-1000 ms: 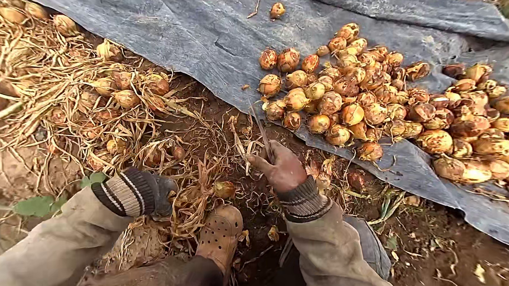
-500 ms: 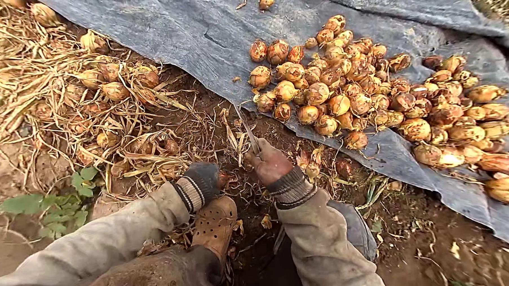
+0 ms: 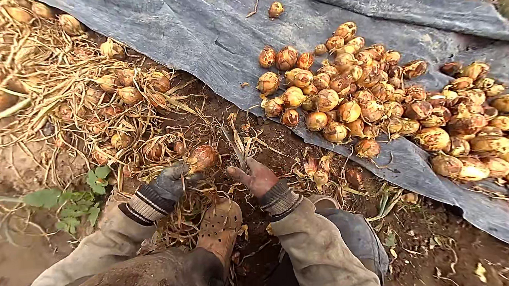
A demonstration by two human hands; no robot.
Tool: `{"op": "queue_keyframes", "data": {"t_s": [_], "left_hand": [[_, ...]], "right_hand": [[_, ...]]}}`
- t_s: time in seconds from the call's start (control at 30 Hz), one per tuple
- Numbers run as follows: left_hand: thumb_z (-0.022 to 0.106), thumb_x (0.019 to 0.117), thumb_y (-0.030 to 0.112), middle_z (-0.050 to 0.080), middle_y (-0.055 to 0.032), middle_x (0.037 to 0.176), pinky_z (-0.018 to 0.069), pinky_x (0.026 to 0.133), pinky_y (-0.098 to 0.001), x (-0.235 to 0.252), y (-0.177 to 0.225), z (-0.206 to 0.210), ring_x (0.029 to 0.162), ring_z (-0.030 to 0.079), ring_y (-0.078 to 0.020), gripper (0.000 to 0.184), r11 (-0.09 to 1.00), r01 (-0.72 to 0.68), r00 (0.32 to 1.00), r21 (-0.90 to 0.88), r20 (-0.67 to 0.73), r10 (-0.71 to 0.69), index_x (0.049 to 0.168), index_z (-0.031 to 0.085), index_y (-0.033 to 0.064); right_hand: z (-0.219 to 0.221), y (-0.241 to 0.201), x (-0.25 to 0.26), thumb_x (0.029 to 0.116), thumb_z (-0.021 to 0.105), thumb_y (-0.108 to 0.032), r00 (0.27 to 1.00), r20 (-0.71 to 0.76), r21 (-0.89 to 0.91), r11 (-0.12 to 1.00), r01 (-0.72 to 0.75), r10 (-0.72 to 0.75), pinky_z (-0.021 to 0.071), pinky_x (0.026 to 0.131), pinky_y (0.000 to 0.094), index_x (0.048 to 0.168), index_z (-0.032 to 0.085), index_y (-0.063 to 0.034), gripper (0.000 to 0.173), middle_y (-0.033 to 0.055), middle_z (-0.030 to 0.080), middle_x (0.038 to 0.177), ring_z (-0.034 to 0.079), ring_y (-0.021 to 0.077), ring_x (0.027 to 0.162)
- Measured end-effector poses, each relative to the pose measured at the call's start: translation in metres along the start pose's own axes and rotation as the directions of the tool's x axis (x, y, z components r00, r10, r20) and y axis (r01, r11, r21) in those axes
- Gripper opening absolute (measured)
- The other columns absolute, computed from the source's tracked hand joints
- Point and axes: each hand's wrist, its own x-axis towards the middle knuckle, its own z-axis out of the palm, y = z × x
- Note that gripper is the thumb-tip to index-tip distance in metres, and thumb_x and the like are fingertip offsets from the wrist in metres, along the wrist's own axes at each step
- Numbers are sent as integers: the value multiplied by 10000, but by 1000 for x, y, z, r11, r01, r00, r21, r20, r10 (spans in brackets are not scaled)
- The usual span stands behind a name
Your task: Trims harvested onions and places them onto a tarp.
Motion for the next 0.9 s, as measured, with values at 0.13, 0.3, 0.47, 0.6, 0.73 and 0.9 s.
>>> {"op": "queue_keyframes", "data": {"t_s": [0.13, 0.3, 0.47, 0.6, 0.73, 0.9], "left_hand": [[722, 866, 70, 750, 12, 1011, 564, 927, -225, -14, 24, -16, 999, 693, -34, 132, 948, -234, 966, -217, 58, 252, 993, 752, 51], [688, 904, 551, 706, 127, 890, 556, 729, -174, -23, 34, -26, 812, 653, 34, 367, 958, -86, 946, -273, 279, 164, 1024, 732, 206], [693, 910, 344, 731, 3, 834, 592, 796, -293, -16, 25, -20, 848, 699, -71, 298, 927, -366, 927, 79, -54, 371, 790, 744, 77], [633, 979, 447, 704, -65, 786, 576, 731, -470, 1, 15, -32, 775, 694, -201, 430, 917, -231, 935, 325, -186, 301, 787, 727, 74], [514, 1054, 449, 668, -105, 825, 553, 730, -516, 17, 25, -43, 791, 670, -250, 480, 936, -114, 978, 333, -130, 166, 839, 674, 51], [517, 1064, 421, 726, -42, 989, 561, 865, -485, 33, 76, -19, 942, 698, -217, 340, 805, -291, 879, 517, 477, 11, 1072, 745, 170]], "right_hand": [[23, 7, 4, 920, 573, -688, 947, 94, 449, 862, 234, -306, 469, 482, 301, 1098, 600, -50, 663, 25, 542, 671, 490, 111, 490], [34, -2, -8, 951, 432, -755, 870, -73, 564, 699, 439, -488, 422, 434, 242, 955, 657, -99, 694, -50, 508, 569, 439, 44, 438], [48, -6, -7, 1013, 341, -688, 930, -137, 545, 758, 359, -342, 359, 402, 274, 720, 564, -131, 668, -29, 427, 517, 382, 83, 404], [52, -6, -5, 1038, 383, -570, 962, -190, 567, 778, 270, -196, 355, 400, 281, 700, 552, -139, 573, -38, 419, 514, 370, 78, 398], [50, 2, 8, 1067, 178, -617, 995, -31, 155, 983, 101, -97, 500, 666, 494, 928, 647, -38, 758, 132, 586, 756, 578, 272, 679], [54, -1, 22, 1051, 191, -662, 998, 52, 215, 976, -33, 22, 478, 567, 386, 894, 654, -59, 776, 56, 536, 653, 519, 179, 559]]}}
